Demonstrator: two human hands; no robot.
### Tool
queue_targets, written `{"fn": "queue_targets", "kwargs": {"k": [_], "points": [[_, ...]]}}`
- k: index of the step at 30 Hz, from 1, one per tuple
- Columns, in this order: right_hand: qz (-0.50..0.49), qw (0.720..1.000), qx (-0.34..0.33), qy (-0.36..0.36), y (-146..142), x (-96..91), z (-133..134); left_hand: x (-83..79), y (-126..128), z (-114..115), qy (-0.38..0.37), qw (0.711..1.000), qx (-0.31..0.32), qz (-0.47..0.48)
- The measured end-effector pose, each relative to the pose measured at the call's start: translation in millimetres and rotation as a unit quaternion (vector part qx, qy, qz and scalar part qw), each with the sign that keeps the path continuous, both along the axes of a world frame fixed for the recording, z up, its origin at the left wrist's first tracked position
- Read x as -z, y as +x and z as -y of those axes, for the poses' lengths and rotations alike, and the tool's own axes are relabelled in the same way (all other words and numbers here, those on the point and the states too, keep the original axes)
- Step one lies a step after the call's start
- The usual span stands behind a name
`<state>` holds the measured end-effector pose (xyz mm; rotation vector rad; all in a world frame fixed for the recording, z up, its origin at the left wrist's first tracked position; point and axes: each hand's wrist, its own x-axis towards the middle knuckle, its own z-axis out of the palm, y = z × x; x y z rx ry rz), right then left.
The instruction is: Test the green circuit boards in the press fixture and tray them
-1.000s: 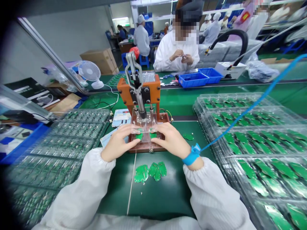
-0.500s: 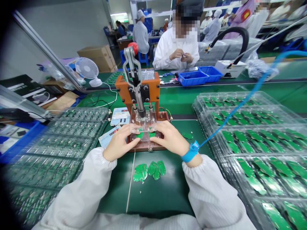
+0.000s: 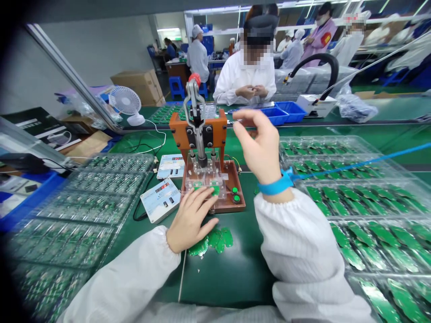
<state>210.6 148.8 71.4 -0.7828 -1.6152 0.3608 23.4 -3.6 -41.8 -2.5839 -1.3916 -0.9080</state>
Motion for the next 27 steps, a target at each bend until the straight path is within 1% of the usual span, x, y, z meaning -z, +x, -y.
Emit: {"fn": "queue_targets", "kwargs": {"k": [2, 3, 4, 6, 8, 10, 12, 14, 16, 18, 20, 22, 23, 25, 26, 27], "points": [[-0.009, 0.999, -0.026, 0.046, -13.6, -24.5, -20.5, 1.5, 1.3, -3.0, -0.018, 0.998, -0.042, -0.033], [-0.01, 0.998, -0.042, 0.05, -20.3, -34.1, -32.0, 2.0, 1.3, -4.3, -0.024, 0.997, -0.051, -0.043], [-0.011, 0.998, -0.056, 0.04, -26.7, -41.8, -43.4, 2.4, 1.0, -5.1, -0.029, 0.997, -0.054, -0.049], [0.003, 0.996, -0.085, -0.029, -38.4, -52.6, -63.7, 2.6, 0.5, -6.0, -0.031, 0.997, -0.056, -0.053], [0.029, 0.983, -0.135, -0.117, -48.9, -59.9, -76.7, 2.0, 0.4, -6.4, -0.029, 0.997, -0.059, -0.05], [0.041, 0.962, -0.204, -0.178, -58.4, -67.2, -81.6, 0.8, 0.5, -7.3, -0.03, 0.997, -0.062, -0.044], [0.019, 0.945, -0.251, -0.207, -66.6, -76.4, -81.5, -0.5, 0.1, -8.5, -0.03, 0.997, -0.064, -0.038], [-0.007, 0.941, -0.257, -0.218, -72.9, -87.3, -79.0, -1.3, -0.6, -9.2, -0.024, 0.997, -0.063, -0.03], [-0.017, 0.943, -0.251, -0.22, -76.6, -99.1, -73.8, -0.8, -0.8, -8.0, 0.002, 0.999, -0.045, -0.011], [-0.039, 0.947, -0.249, -0.197, -77.1, -110.2, -62.9, 1.7, 0.4, -4.6, 0.039, 0.999, 0.009, 0.015], [-0.069, 0.95, -0.259, -0.159, -74.5, -118.7, -43.9, 5.9, 3.4, -0.1, 0.066, 0.993, 0.088, 0.03], [-0.076, 0.957, -0.274, -0.063, -68.7, -121.7, -17.7, 11.4, 7.0, 3.6, 0.059, 0.986, 0.155, 0.012], [-0.059, 0.96, -0.275, 0.0, -64.8, -120.3, -3.2, 14.3, 8.5, 4.6, 0.048, 0.983, 0.176, -0.004], [-0.01, 0.961, -0.25, 0.113, -55.9, -111.6, 25.3, 19.9, 10.1, 5.1, 0.018, 0.98, 0.194, -0.037], [0.014, 0.962, -0.229, 0.147, -51.6, -104.8, 38.0, 22.3, 10.2, 4.8, 0.007, 0.98, 0.196, -0.047], [0.033, 0.965, -0.206, 0.16, -47.7, -96.9, 49.1, 24.4, 10.0, 4.4, 0.0, 0.979, 0.196, -0.051]]}}
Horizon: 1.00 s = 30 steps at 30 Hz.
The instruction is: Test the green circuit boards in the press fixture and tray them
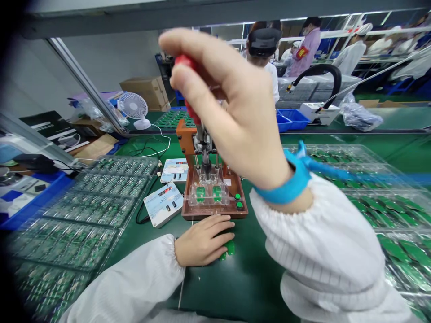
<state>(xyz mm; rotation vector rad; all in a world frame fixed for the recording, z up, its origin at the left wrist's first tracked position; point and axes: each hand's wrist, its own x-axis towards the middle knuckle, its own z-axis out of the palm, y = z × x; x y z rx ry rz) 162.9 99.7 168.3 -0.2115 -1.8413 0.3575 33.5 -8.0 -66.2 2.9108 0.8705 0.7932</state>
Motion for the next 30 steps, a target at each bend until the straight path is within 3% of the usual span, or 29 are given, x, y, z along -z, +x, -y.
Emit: {"fn": "queue_targets", "kwargs": {"k": [4, 9, 19, 24, 27, 30], "points": [[0.026, 0.997, 0.06, 0.028, 8.6, 31.2, 26.5, 5.4, -0.5, -0.8, -0.011, 1.0, -0.006, -0.002], [0.037, 0.992, 0.102, 0.061, 8.3, 54.6, 35.1, 6.4, 1.0, -1.5, -0.025, 1.0, -0.002, -0.001], [0.009, 0.993, 0.091, 0.074, 4.2, 110.0, 26.8, 3.1, -0.2, -2.4, -0.05, 0.999, 0.005, 0.011], [-0.019, 0.996, 0.08, 0.042, -1.4, 123.3, 26.7, 0.2, 0.3, -3.5, -0.052, 0.997, 0.008, 0.06], [-0.052, 0.997, 0.063, 0.006, -5.5, 127.2, 28.5, -8.0, -2.0, -3.0, -0.088, 0.991, 0.019, 0.099], [-0.065, 0.997, 0.044, -0.018, -7.2, 129.3, 31.0, -32.4, -15.5, -0.3, -0.206, 0.964, 0.04, 0.162]]}}
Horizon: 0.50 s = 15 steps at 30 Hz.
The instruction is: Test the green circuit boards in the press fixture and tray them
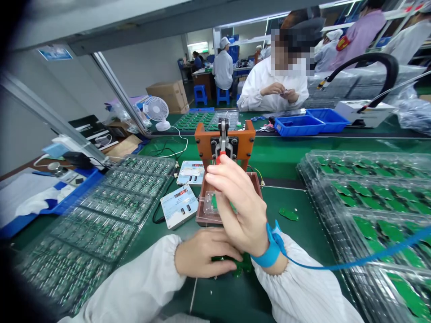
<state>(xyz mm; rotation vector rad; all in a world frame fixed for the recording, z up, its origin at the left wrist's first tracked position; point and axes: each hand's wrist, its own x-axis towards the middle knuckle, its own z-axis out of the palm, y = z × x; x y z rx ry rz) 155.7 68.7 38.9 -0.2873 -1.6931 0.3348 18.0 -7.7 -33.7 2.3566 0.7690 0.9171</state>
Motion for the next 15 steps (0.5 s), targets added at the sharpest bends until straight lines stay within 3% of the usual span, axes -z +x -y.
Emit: {"fn": "queue_targets", "kwargs": {"k": [4, 7, 9, 11, 15], "points": [[0.005, 0.999, -0.031, -0.011, 0.7, 2.4, 3.4, -51.1, -44.4, -1.9, -0.187, 0.982, 0.022, 0.0], [-0.003, 0.998, -0.052, -0.034, 1.7, 4.9, 5.1, -72.5, -86.0, -17.7, -0.211, 0.966, -0.121, -0.092], [0.001, 0.998, -0.057, -0.035, 2.8, 5.5, 5.0, -69.7, -108.7, -35.0, -0.171, 0.939, -0.22, -0.2], [0.017, 0.998, -0.052, -0.022, 4.3, 4.6, 4.2, -57.3, -123.6, -53.7, -0.153, 0.897, -0.272, -0.313], [0.026, 0.999, -0.038, -0.002, 5.8, 1.0, 2.6, -33.6, -133.0, -81.1, -0.189, 0.838, -0.276, -0.431]]}}
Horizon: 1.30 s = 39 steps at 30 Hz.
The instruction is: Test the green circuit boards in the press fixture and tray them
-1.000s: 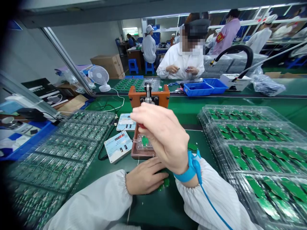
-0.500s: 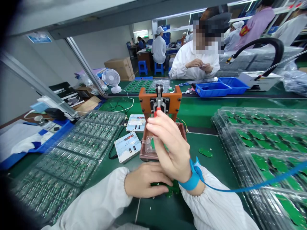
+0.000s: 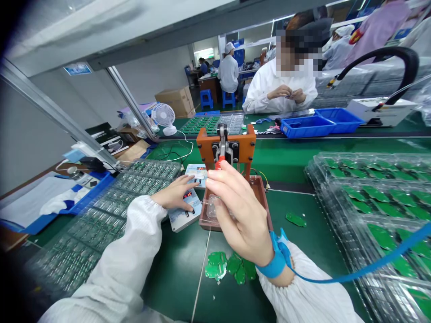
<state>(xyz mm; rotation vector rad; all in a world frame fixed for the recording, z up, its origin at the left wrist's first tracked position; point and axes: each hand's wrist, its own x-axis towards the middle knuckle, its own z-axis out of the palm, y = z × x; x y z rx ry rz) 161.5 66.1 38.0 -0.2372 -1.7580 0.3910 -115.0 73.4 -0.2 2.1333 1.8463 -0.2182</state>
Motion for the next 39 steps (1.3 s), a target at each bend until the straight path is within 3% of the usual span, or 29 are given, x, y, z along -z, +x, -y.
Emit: {"fn": "queue_targets", "kwargs": {"k": [15, 27, 39], "points": [[-0.006, 1.0, 0.005, -0.001, -3.1, -2.2, 1.2, -3.3, 9.4, -20.0, -0.072, 0.995, 0.023, -0.065], [-0.001, 1.0, 0.019, -0.001, -1.9, -0.7, 1.4, -9.8, -7.4, -9.4, -0.063, 0.996, -0.009, -0.07], [0.001, 1.0, 0.02, 0.0, -2.4, -0.5, 1.8, -9.5, -3.8, -8.3, -0.094, 0.991, 0.003, -0.094]]}}
